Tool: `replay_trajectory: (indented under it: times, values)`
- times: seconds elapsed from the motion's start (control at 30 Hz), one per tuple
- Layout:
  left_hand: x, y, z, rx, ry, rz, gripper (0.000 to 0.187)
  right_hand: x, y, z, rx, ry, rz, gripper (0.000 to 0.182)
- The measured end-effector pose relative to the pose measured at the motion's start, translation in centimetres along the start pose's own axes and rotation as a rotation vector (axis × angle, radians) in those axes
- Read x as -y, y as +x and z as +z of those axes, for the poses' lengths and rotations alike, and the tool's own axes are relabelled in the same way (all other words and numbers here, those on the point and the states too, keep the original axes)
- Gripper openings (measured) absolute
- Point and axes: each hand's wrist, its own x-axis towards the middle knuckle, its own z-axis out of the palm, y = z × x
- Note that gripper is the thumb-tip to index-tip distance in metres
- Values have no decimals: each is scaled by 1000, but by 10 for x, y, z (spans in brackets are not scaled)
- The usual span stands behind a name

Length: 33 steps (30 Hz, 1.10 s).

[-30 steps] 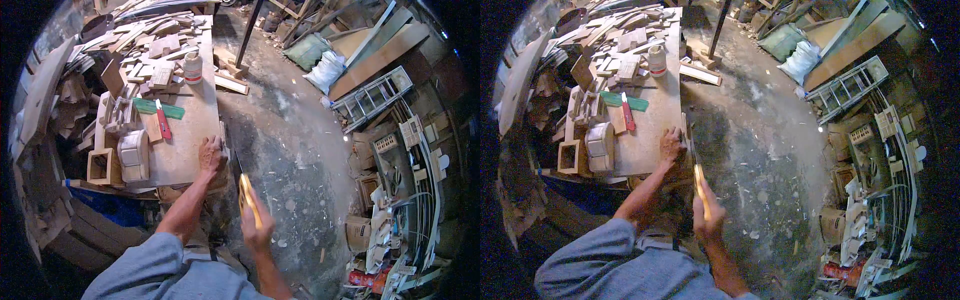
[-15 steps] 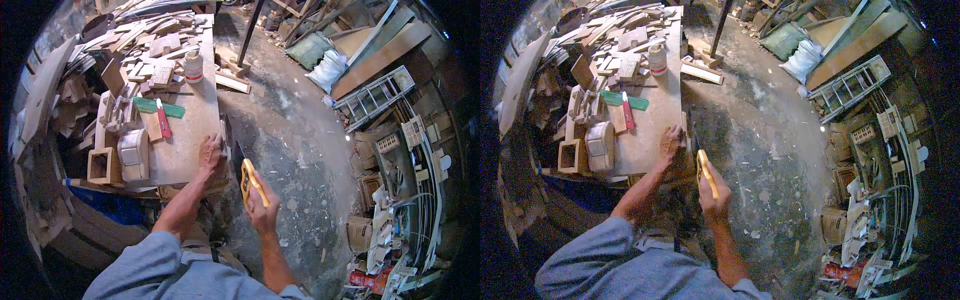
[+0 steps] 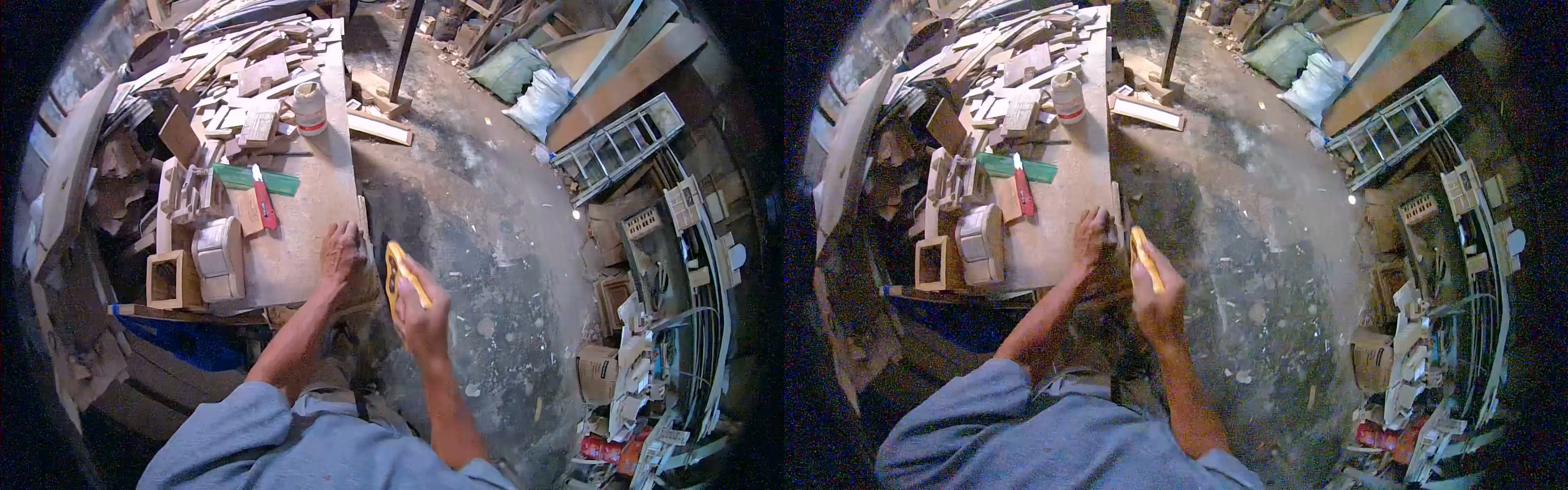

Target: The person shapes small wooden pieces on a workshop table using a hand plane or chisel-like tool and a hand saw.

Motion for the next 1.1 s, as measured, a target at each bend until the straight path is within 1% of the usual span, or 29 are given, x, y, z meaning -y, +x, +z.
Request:
replay_trajectory:
  times: [0.07, 0.1, 0.2, 0.23, 0.37, 0.43, 0.47, 0.53, 0.6, 0.63, 0.67, 0.73, 0.77, 0.8, 0.83, 0.93, 0.97, 1.03, 1.1]
  values:
    - [-3, -7, 0, 11, -11, -10, 12, -7, 8, 8, -10, -4, -1, 37]
    - [-5, -9, -1, 3, -11, -15, 12, 3, 3, 4, -4, 15, 32, 37]
    - [-2, -6, 4, -58, -6, 1, 12, 10, -6, -5, 24, -52, 12, 38]
    - [-1, -4, 5, -75, -4, 12, 12, 9, -2, -2, 19, -19, 36, 38]
    - [-2, -12, 6, 3, -7, -28, 12, -24, 33, 20, 23, -4, 11, 39]
    - [5, -7, 10, -11, -3, -26, 11, -12, 32, 18, 26, 24, 29, 40]
    - [5, -9, 10, -19, 5, -22, 11, 2, 6, 7, 21, -1, 49, 40]
    - [4, -7, 10, -30, 22, -13, 11, 38, -8, 5, 32, 64, 164, 40]
    - [9, -7, 9, -37, -32, -32, 11, 67, -4, 16, 41, 249, 370, 40]
    - [3, -8, 11, -43, -67, -32, 11, 28, 10, 20, 39, 34, 169, 40]
    - [-2, -22, 18, -12, -40, 10, 10, -11, 24, 24, -6, -191, -23, 39]
    - [27, -8, 32, -67, 77, 77, 11, -3, 5, 16, -11, -304, -284, 39]
    - [31, -11, 41, -171, 70, 117, 11, 2, -12, 8, -20, -209, -163, 40]
    - [23, -21, 42, -115, 47, 84, 11, 7, -29, -1, -41, -111, -44, 42]
    - [18, -14, 33, -84, 40, 62, 12, 47, -37, -5, -40, -26, 101, 42]
    - [18, -5, 23, -26, 26, 18, 12, 70, -37, -12, -20, 66, 201, 43]
    - [15, -6, 22, -2, 15, 12, 12, 64, -34, -13, -14, 54, 190, 43]
    - [4, -6, 12, -25, 4, -15, 12, 70, -30, -10, -7, 77, 233, 42]
    - [5, -5, 12, -28, 0, -19, 11, 69, -31, -8, -11, 96, 250, 41]
